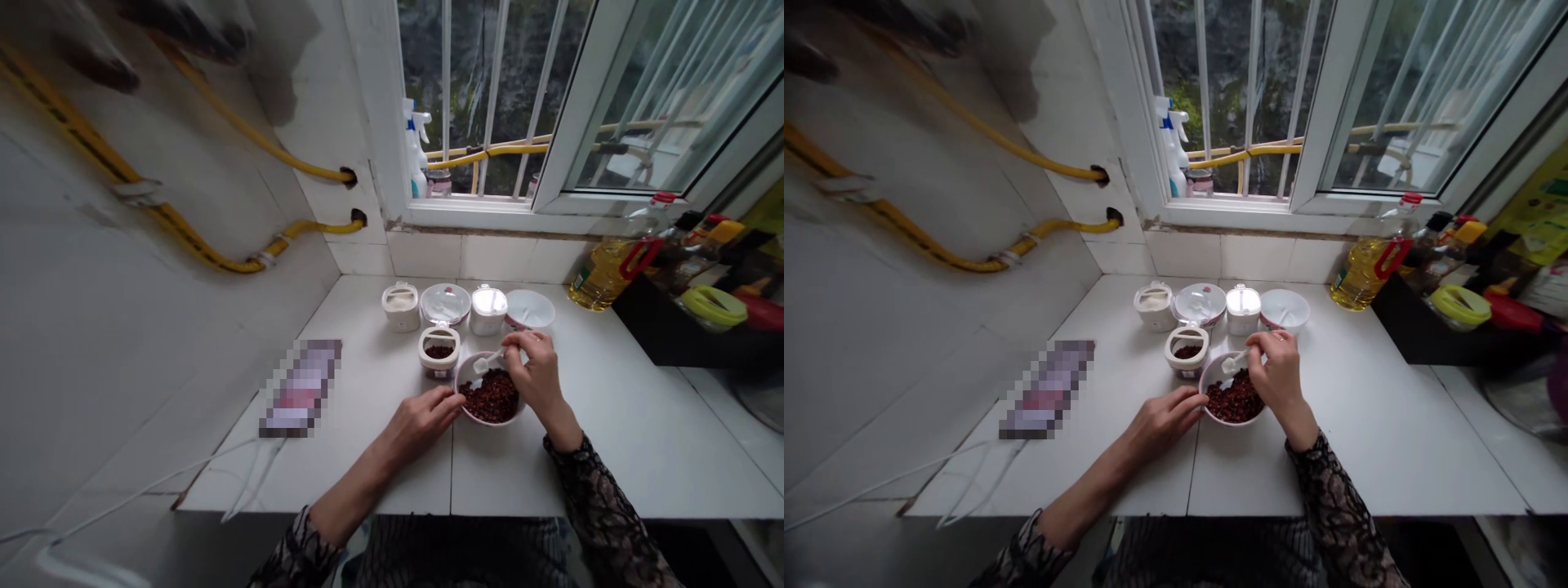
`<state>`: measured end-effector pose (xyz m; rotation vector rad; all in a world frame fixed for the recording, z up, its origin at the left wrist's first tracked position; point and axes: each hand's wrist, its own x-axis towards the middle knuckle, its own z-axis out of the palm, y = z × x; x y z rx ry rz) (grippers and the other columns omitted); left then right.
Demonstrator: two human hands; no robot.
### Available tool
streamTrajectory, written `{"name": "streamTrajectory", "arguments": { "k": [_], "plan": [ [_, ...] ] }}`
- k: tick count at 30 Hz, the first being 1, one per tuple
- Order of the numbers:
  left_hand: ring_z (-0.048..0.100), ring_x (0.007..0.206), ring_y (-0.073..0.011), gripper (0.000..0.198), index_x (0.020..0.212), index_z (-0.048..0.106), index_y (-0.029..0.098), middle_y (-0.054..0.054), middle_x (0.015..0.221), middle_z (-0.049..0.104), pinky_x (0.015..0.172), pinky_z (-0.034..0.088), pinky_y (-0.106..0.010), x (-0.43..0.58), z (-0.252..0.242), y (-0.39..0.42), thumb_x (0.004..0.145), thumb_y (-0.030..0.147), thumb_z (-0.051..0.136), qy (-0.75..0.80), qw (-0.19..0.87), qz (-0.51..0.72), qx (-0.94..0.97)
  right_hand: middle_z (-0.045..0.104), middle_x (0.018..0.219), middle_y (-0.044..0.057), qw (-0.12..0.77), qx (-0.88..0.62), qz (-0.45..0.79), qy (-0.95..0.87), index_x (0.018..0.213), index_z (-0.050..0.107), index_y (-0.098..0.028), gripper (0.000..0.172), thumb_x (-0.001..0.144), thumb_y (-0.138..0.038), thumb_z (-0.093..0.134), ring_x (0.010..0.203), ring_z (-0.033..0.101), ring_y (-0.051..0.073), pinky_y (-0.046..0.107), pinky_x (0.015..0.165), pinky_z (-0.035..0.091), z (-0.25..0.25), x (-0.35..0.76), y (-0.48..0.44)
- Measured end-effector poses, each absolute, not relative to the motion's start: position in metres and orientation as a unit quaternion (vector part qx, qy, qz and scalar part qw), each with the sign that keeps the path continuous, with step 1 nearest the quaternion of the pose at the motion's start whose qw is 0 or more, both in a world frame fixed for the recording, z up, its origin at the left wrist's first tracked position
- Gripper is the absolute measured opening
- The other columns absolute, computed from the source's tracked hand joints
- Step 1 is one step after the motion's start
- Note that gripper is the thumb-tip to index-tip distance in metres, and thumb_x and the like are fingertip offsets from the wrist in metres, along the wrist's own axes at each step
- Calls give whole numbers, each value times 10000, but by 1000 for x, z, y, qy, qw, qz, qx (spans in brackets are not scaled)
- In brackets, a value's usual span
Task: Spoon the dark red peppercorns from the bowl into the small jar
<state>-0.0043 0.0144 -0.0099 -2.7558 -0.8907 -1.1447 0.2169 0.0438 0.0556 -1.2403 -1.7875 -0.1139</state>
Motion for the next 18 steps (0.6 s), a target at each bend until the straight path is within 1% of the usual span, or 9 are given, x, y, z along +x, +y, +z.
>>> {"name": "streamTrajectory", "arguments": {
  "k": [3, 6, 10, 14, 16, 18],
  "plan": [
    [688, 802, -134, 172, 1093, 570, 170, -65, 964, 677, 665, 564, -196, -5, -11, 15, 1002, 222, 433, -290, 11, -365, -885, 703, 687, 7, 381, -519, -35, -764, 727, 610, -210, 183, 807, -114, 476, 664, 624, 184, 403, 921, 375, 48, 214, 46],
    [687, 792, -129, 184, 1097, 576, 172, -66, 952, 676, 661, 563, -188, -5, -12, 15, 1001, 232, 432, -290, 16, -361, -886, 718, 712, 13, 346, -518, 1, -782, 746, 624, -205, 182, 801, -113, 477, 684, 635, 180, 402, 949, 351, 44, 207, 44],
    [689, 804, -134, 181, 1102, 571, 175, -69, 962, 673, 671, 566, -192, -5, -13, 15, 997, 234, 436, -290, 15, -356, -888, 727, 722, 7, 377, -525, 70, -760, 721, 630, -220, 202, 799, -143, 460, 695, 633, 179, 396, 946, 365, 44, 206, 44],
    [688, 802, -143, 165, 1095, 563, 168, -66, 959, 673, 653, 567, -203, -5, -12, 16, 996, 212, 439, -286, 9, -360, -888, 692, 620, -2, 419, -541, 140, -715, 678, 639, -234, 202, 758, -182, 461, 727, 627, 201, 377, 888, 413, 46, 210, 46],
    [686, 803, -143, 169, 1095, 564, 164, -69, 959, 671, 656, 567, -206, -5, -11, 16, 995, 205, 435, -283, 12, -362, -888, 665, 563, -9, 429, -545, 181, -697, 670, 642, -232, 192, 738, -196, 465, 677, 619, 195, 354, 835, 440, 49, 210, 47],
    [685, 804, -138, 175, 1097, 568, 163, -71, 958, 671, 668, 567, -203, -5, -11, 15, 995, 210, 433, -282, 14, -363, -888, 650, 535, -12, 437, -545, 223, -679, 663, 639, -227, 183, 721, -211, 466, 601, 603, 180, 322, 747, 461, 51, 209, 47]
  ]
}}
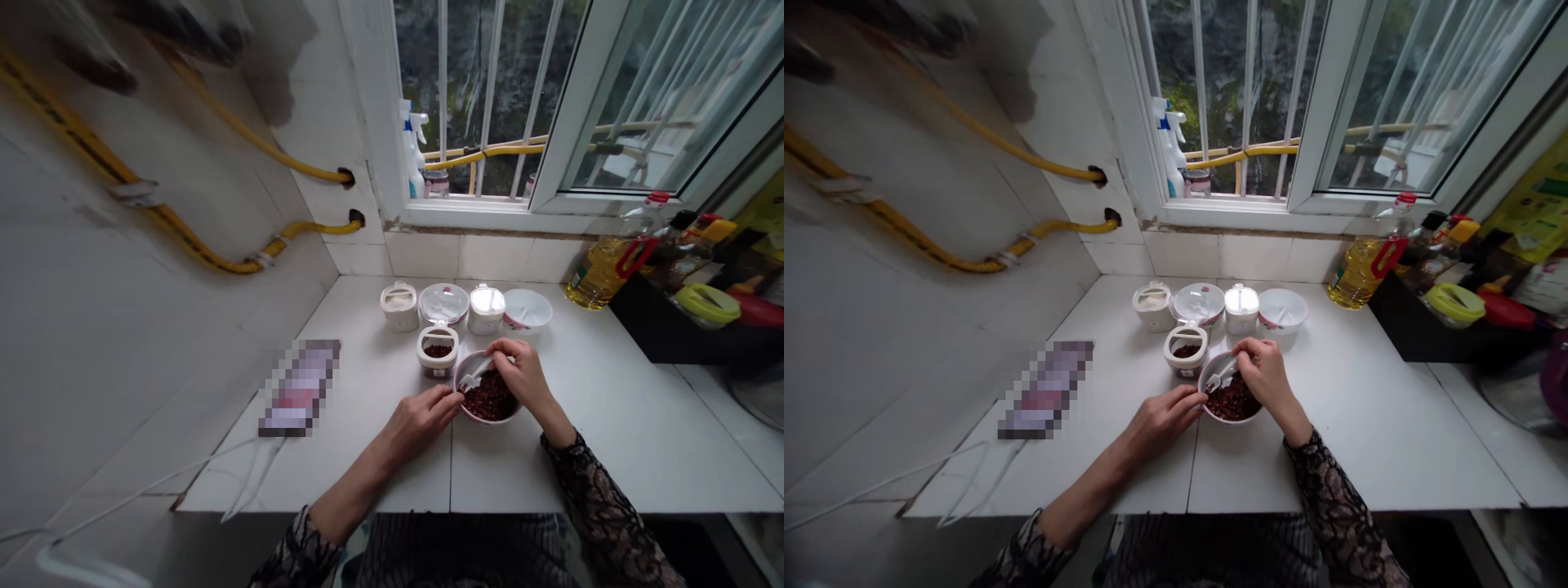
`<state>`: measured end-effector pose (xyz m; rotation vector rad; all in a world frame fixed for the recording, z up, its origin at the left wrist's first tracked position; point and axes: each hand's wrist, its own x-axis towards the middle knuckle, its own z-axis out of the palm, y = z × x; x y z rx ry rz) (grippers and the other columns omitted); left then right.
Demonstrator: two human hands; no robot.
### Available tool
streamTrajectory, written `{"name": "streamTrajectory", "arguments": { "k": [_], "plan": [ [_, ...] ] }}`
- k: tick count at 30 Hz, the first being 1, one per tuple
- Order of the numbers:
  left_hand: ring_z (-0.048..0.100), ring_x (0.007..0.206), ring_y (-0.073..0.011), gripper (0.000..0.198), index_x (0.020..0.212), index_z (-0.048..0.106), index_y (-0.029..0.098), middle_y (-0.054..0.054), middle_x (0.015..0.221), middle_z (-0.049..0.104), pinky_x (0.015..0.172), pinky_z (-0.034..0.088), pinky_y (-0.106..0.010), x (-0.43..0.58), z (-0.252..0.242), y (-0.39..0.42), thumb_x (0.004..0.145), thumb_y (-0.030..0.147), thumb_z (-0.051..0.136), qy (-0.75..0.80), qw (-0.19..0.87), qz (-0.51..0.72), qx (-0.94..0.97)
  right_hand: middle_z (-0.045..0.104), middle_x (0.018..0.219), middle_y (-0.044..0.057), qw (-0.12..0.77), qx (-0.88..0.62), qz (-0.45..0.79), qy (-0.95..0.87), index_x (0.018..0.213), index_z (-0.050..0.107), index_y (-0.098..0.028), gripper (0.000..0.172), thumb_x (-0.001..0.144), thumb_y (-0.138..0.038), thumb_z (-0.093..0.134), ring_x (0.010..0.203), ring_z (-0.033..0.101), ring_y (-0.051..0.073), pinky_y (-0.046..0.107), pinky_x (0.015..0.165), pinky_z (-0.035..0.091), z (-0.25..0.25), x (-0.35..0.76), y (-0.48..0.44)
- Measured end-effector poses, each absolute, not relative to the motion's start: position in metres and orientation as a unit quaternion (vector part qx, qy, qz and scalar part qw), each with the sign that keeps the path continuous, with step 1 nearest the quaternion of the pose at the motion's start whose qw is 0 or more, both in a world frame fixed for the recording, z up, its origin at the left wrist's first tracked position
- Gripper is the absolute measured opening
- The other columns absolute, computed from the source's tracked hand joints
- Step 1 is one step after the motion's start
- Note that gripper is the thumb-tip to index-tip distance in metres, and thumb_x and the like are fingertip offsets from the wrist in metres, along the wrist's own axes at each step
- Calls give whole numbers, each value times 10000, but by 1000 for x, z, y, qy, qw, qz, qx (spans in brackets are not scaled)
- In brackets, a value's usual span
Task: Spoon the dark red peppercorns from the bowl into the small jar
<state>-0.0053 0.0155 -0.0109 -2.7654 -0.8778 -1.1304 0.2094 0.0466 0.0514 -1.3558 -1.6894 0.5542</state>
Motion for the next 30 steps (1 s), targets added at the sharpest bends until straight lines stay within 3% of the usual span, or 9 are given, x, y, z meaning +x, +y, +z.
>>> {"name": "streamTrajectory", "arguments": {
  "k": [4, 13, 18, 26, 30],
  "plan": [
    [686, 819, -137, 173, 1105, 565, 168, -69, 973, 670, 678, 567, -199, -5, -12, 15, 995, 219, 441, -287, 5, -358, -888, 627, 517, -12, 456, -557, 279, -635, 655, 632, -216, 174, 695, -244, 466, 526, 579, 165, 278, 589, 450, 56, 208, 45],
    [683, 804, -133, 158, 1089, 570, 166, -65, 951, 671, 656, 566, -196, -5, -10, 15, 985, 201, 455, -287, 14, -362, -887, 609, 505, -12, 479, -566, 281, -609, 646, 631, -206, 172, 681, -260, 471, 501, 554, 157, 268, 545, 441, 53, 211, 47],
    [686, 810, -138, 159, 1090, 568, 168, -67, 958, 672, 658, 569, -200, -4, -11, 15, 986, 204, 453, -290, 7, -361, -886, 630, 527, 1, 479, -568, 235, -627, 634, 628, -217, 172, 697, -247, 471, 536, 582, 171, 282, 580, 454, 53, 211, 47],
    [685, 799, -135, 162, 1088, 569, 168, -68, 953, 671, 653, 567, -196, -4, -7, 14, 990, 210, 445, -287, 7, -357, -889, 659, 626, 10, 550, -557, 292, -549, 787, 625, -200, 179, 777, -329, 501, 602, 635, 183, 295, 610, 493, 55, 206, 46],
    [683, 776, -135, 169, 1081, 570, 161, -64, 934, 671, 630, 564, -196, -4, -7, 14, 995, 205, 431, -283, 12, -362, -888, 707, 821, 46, 561, -522, 184, -616, 896, 632, -210, 182, 878, -295, 473, 765, 660, 208, 372, 780, 502, 57, 193, 40]
  ]
}}
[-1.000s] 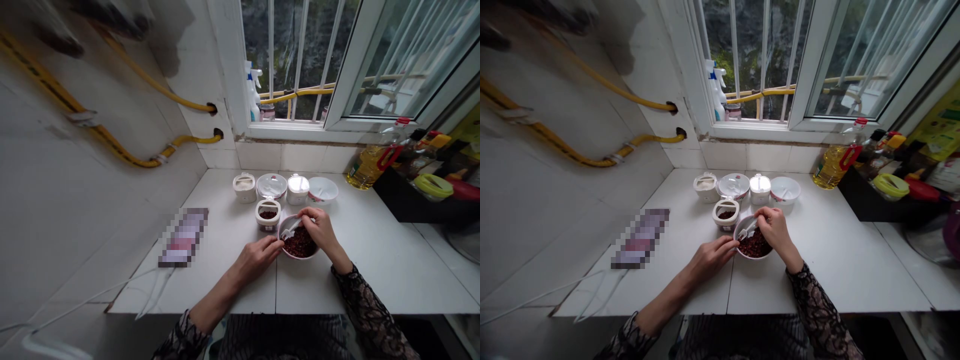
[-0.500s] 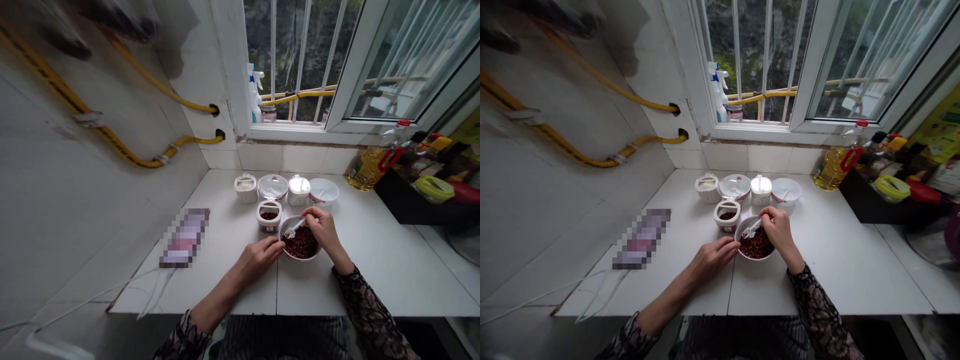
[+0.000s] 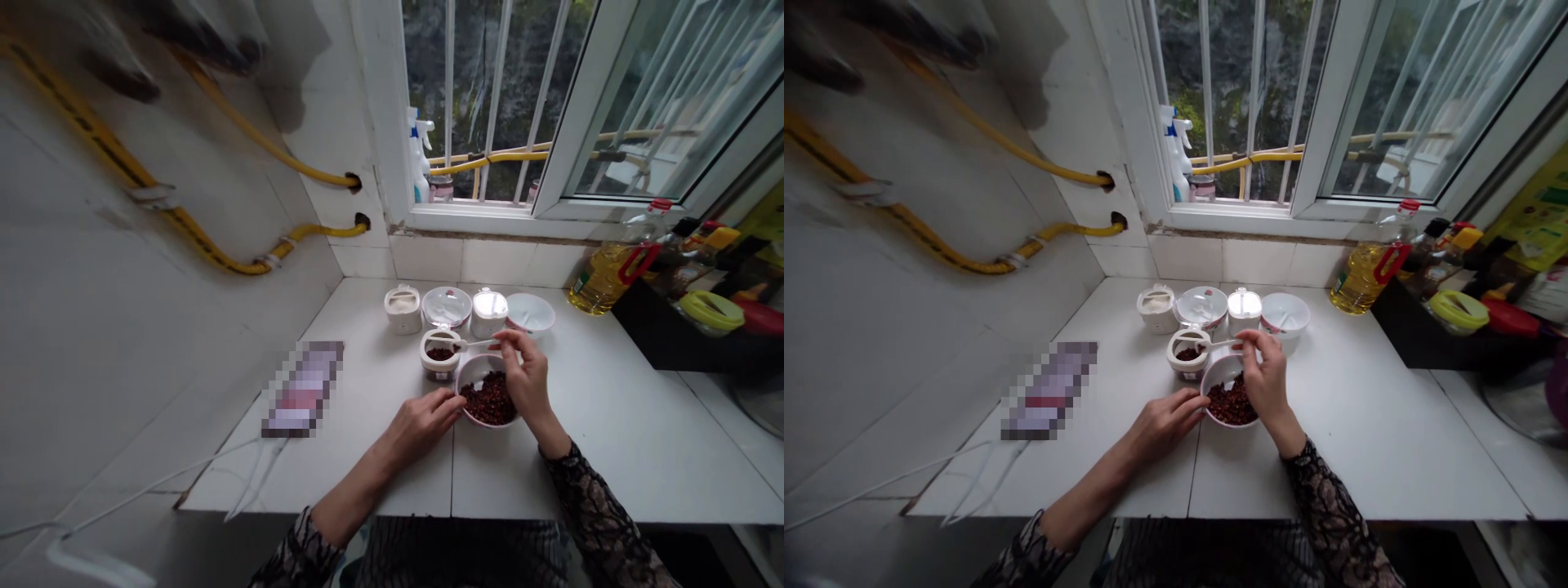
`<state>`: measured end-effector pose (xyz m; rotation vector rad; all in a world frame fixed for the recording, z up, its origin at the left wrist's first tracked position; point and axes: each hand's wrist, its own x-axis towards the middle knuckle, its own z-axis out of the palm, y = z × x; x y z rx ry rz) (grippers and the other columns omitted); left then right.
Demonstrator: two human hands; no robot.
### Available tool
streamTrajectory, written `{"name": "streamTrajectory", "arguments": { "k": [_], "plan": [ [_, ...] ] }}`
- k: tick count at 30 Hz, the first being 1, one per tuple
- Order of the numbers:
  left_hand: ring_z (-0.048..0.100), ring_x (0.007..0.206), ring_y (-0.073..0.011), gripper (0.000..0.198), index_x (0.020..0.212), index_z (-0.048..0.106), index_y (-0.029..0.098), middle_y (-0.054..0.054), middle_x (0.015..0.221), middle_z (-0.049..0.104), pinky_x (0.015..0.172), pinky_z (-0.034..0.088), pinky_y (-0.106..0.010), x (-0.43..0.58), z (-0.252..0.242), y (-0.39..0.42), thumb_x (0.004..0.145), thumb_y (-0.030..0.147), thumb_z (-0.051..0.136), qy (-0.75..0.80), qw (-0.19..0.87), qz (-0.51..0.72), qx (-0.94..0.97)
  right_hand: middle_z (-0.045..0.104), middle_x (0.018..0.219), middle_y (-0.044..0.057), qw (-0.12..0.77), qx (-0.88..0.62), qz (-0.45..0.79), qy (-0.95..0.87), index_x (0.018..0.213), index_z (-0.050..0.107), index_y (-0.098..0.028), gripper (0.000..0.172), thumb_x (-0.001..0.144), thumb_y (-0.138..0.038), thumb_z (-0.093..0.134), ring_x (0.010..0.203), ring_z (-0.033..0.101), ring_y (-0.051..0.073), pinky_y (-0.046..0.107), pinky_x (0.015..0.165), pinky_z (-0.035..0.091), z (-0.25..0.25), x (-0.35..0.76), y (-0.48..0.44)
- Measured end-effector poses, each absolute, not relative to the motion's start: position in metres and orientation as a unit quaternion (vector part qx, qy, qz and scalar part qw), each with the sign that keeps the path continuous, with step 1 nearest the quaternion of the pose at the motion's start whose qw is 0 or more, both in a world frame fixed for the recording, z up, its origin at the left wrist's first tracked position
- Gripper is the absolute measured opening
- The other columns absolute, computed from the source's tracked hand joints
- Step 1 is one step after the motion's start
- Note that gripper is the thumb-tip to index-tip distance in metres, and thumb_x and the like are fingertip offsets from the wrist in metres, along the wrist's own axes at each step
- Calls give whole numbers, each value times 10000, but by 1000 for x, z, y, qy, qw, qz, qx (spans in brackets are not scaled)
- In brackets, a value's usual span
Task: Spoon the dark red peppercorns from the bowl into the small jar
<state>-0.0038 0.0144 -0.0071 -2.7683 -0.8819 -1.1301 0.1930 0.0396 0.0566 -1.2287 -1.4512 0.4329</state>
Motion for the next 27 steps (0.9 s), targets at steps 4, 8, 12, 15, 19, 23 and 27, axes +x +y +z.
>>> {"name": "streamTrajectory", "arguments": {
  "k": [4, 8, 12, 15, 19, 23, 27],
  "plan": [
    [683, 768, -128, 178, 1088, 580, 170, -62, 933, 672, 654, 567, -197, -4, -8, 14, 993, 214, 436, -294, 11, -360, -885, 724, 835, 27, 479, -444, 55, -755, 897, 647, -230, 206, 875, -152, 457, 802, 642, 203, 457, 984, 388, 58, 186, 35],
    [687, 789, -132, 173, 1094, 576, 171, -68, 947, 673, 657, 569, -196, -5, -9, 14, 993, 214, 442, -291, 3, -351, -890, 719, 806, 28, 519, -470, 31, -713, 916, 648, -234, 197, 894, -181, 460, 801, 638, 214, 457, 954, 421, 58, 197, 35],
    [686, 799, -132, 172, 1091, 573, 170, -67, 946, 672, 655, 569, -195, -6, -11, 15, 996, 219, 439, -288, 5, -356, -889, 693, 733, 35, 540, -523, 29, -658, 851, 647, -235, 187, 872, -213, 463, 878, 630, 247, 434, 868, 475, 55, 212, 38],
    [683, 803, -131, 175, 1092, 574, 169, -67, 947, 672, 654, 566, -192, -5, -13, 16, 997, 218, 436, -289, 11, -357, -888, 675, 656, 8, 503, -522, 1, -689, 773, 629, -243, 183, 823, -172, 469, 786, 623, 227, 413, 865, 460, 52, 217, 42],
    [684, 790, -128, 169, 1088, 573, 167, -62, 945, 672, 649, 561, -188, -4, -12, 15, 999, 215, 439, -290, 10, -359, -887, 692, 674, -10, 430, -517, -39, -739, 747, 607, -232, 185, 811, -137, 462, 650, 604, 179, 414, 929, 387, 47, 216, 46],
    [686, 792, -134, 167, 1090, 569, 166, -68, 955, 673, 651, 564, -198, -5, -11, 15, 994, 201, 438, -288, 11, -357, -889, 713, 714, 13, 370, -519, -48, -769, 752, 601, -211, 185, 827, -123, 456, 655, 618, 176, 417, 952, 337, 44, 212, 46],
    [685, 802, -136, 163, 1105, 562, 165, -68, 956, 672, 656, 562, -198, -5, -12, 15, 987, 201, 455, -290, 7, -350, -891, 722, 729, 19, 345, -518, -3, -783, 754, 609, -205, 189, 821, -119, 455, 680, 631, 179, 411, 957, 327, 41, 210, 46]
  ]
}}
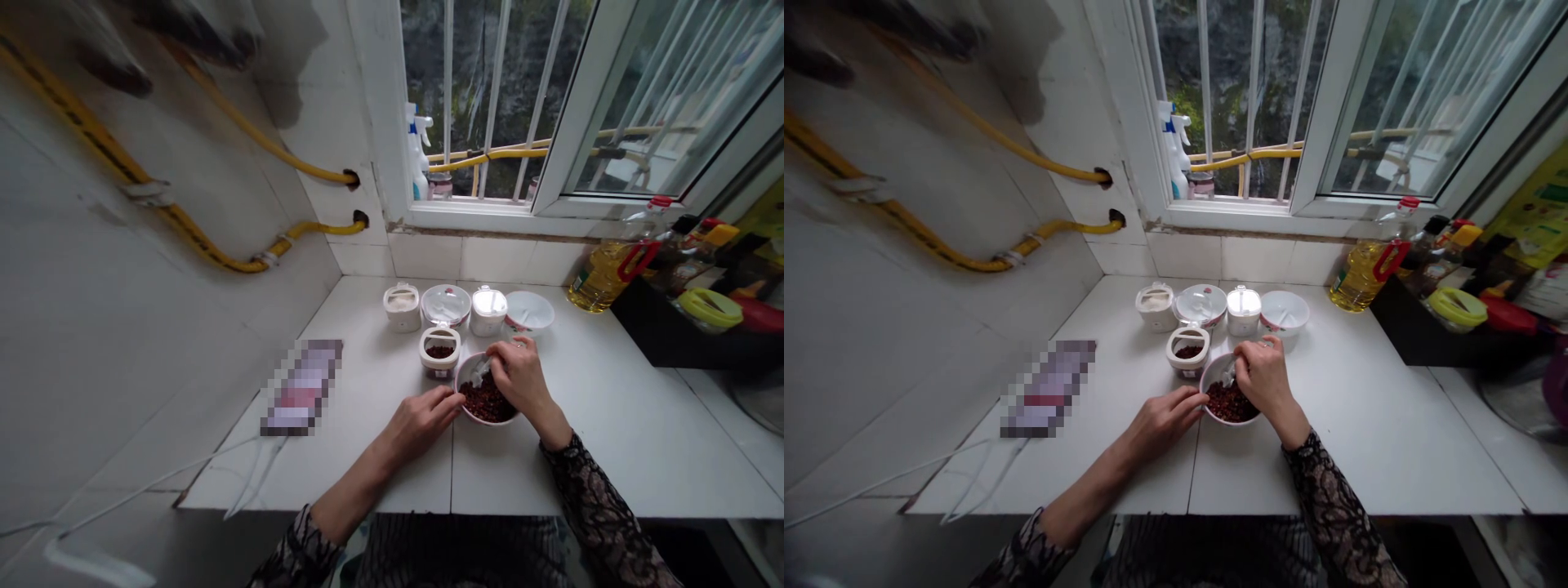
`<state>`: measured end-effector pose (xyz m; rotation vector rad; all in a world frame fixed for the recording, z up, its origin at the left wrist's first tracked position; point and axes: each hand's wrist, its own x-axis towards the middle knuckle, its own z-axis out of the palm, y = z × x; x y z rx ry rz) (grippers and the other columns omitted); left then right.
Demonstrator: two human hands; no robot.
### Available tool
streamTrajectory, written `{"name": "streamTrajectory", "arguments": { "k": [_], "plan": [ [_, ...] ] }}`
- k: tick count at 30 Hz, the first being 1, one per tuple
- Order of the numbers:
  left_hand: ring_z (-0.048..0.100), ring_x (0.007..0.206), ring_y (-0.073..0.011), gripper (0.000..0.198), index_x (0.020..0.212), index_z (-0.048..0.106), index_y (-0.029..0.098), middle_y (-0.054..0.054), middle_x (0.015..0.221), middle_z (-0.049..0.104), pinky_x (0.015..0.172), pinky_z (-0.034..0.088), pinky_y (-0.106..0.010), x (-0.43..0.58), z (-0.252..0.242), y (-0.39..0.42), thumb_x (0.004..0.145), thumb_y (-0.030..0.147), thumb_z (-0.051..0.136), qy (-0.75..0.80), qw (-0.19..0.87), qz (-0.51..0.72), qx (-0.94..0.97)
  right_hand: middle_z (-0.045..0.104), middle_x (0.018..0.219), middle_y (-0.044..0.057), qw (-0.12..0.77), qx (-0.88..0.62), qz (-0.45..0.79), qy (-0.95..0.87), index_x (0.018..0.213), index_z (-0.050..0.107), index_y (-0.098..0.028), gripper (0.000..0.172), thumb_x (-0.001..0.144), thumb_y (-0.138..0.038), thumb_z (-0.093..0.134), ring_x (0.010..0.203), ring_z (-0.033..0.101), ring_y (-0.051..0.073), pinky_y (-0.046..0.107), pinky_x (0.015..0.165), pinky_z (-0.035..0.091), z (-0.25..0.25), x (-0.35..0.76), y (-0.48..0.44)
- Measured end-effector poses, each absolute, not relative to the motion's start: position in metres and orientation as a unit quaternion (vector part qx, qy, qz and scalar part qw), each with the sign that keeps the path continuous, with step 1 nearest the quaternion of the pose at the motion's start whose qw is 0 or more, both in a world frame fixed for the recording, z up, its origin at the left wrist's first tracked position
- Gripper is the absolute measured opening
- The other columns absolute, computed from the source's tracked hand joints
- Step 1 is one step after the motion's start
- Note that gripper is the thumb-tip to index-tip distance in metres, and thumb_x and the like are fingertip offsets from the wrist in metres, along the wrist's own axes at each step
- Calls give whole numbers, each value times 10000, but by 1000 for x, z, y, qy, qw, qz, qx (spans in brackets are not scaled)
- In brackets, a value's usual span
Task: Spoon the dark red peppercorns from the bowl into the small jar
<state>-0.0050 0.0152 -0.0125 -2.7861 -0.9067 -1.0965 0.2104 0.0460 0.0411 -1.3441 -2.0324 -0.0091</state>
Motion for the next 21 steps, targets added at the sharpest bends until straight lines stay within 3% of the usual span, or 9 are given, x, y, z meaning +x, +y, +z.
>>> {"name": "streamTrajectory", "arguments": {
  "k": [11, 21],
  "plan": [
    [682, 792, -130, 178, 1103, 557, 169, -61, 949, 672, 636, 552, -187, -5, -11, 15, 1008, 220, 415, -287, 14, -357, -889, 715, 691, 2, 409, -548, 100, -723, 691, 619, -237, 212, 783, -161, 443, 750, 628, 200, 382, 897, 396, 46, 212, 47],
    [683, 803, -129, 169, 1096, 574, 165, -64, 948, 669, 647, 557, -189, -6, -15, 16, 992, 205, 446, -287, 10, -360, -887, 724, 729, 19, 378, -555, 50, -739, 731, 627, -218, 203, 805, -146, 451, 710, 635, 193, 421, 967, 351, 43, 211, 47]
  ]
}}
